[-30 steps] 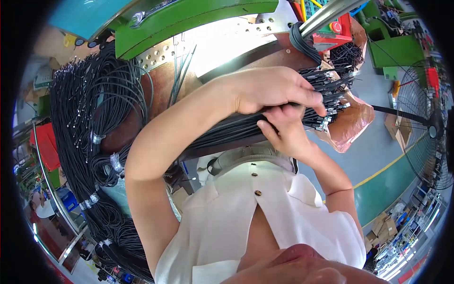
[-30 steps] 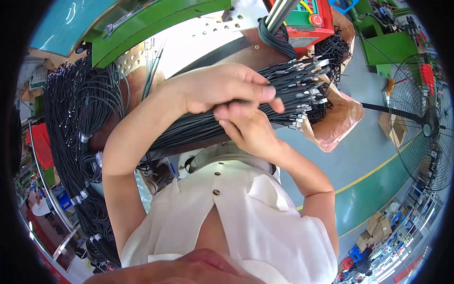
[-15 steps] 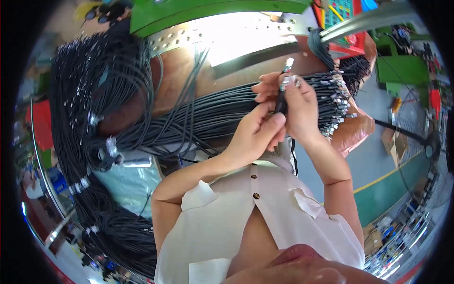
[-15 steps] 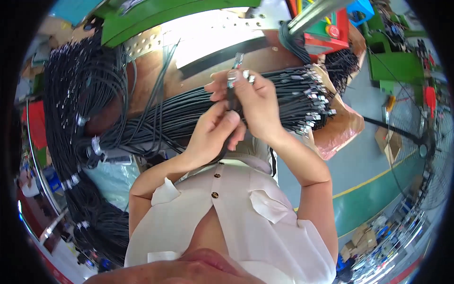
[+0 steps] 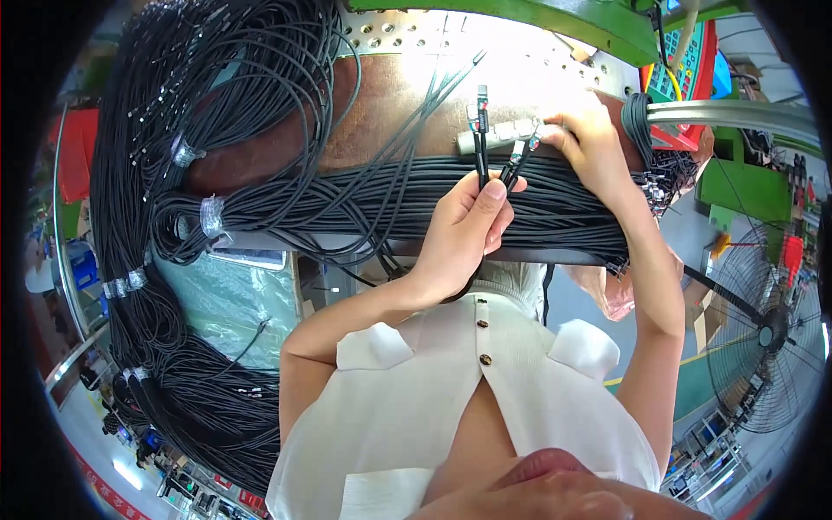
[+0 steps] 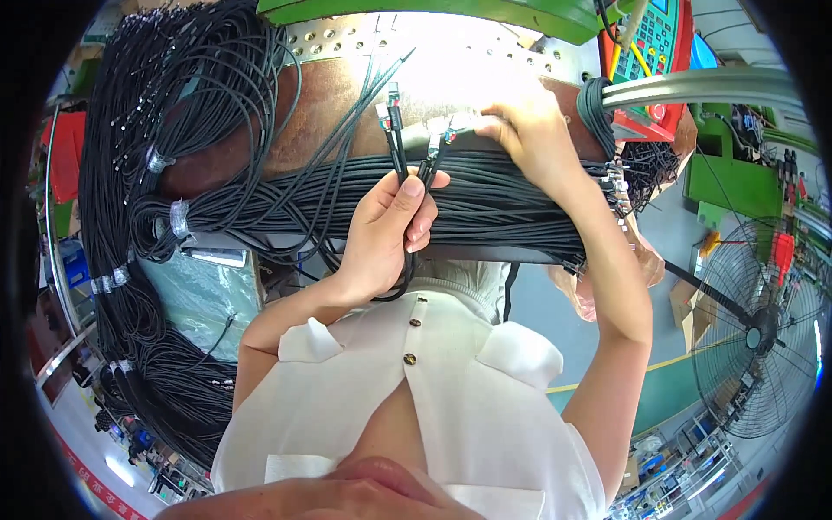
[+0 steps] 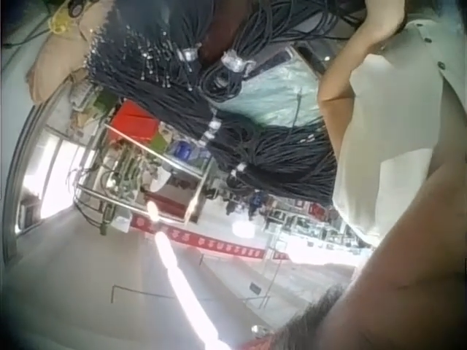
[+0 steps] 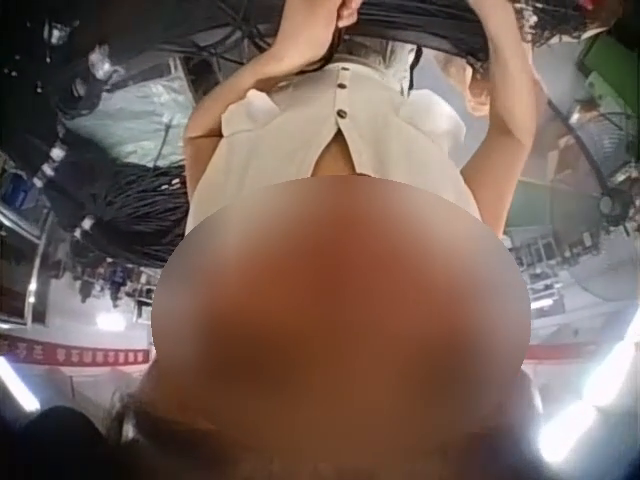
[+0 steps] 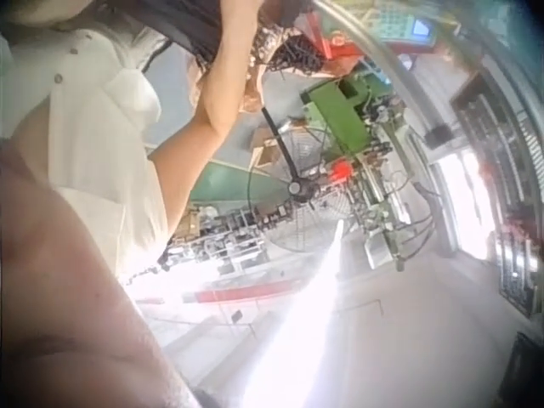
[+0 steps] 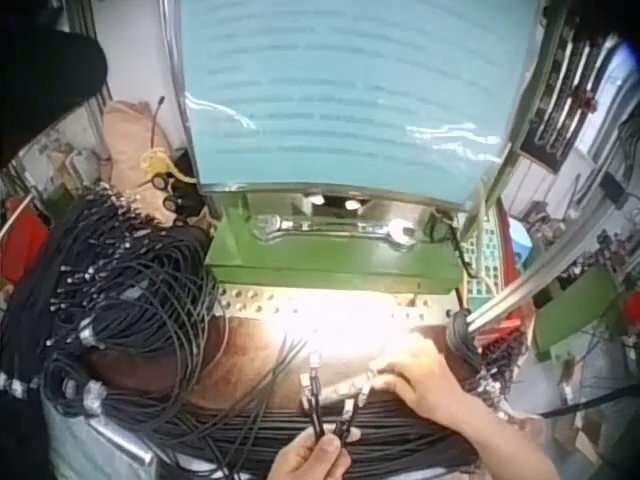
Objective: The recorder is assembling wire harnesses by selecting black cables from a pile, attaching connectors, and placing them into an assembly fixture on a workbench.
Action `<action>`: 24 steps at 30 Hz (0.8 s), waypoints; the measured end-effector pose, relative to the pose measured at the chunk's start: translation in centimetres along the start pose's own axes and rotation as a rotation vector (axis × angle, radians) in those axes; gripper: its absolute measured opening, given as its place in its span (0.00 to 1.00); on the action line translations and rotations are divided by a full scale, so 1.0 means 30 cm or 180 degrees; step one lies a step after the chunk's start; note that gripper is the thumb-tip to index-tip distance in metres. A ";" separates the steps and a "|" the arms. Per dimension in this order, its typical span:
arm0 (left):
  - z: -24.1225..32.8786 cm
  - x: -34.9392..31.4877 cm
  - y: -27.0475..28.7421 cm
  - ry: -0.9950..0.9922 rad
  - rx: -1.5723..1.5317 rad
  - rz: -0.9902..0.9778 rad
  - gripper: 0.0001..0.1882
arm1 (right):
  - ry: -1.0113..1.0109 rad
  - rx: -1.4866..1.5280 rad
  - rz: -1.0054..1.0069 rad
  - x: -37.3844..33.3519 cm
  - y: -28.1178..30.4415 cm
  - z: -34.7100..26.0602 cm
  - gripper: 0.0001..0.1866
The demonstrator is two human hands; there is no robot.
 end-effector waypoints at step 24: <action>0.023 -0.024 0.007 0.0322 -0.0142 -0.0068 0.16 | 0.0535 -0.0361 0.0904 -0.032 0.136 -0.268 0.16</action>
Point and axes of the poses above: each hand's wrist, its own x-axis towards the middle knuckle, its own y-axis out of the back of the hand, z = x × y, the point moved 8 cm from there along x, towards the middle knuckle, and after that the axes turned 10 degrees about -x, right-handed, at the moved point
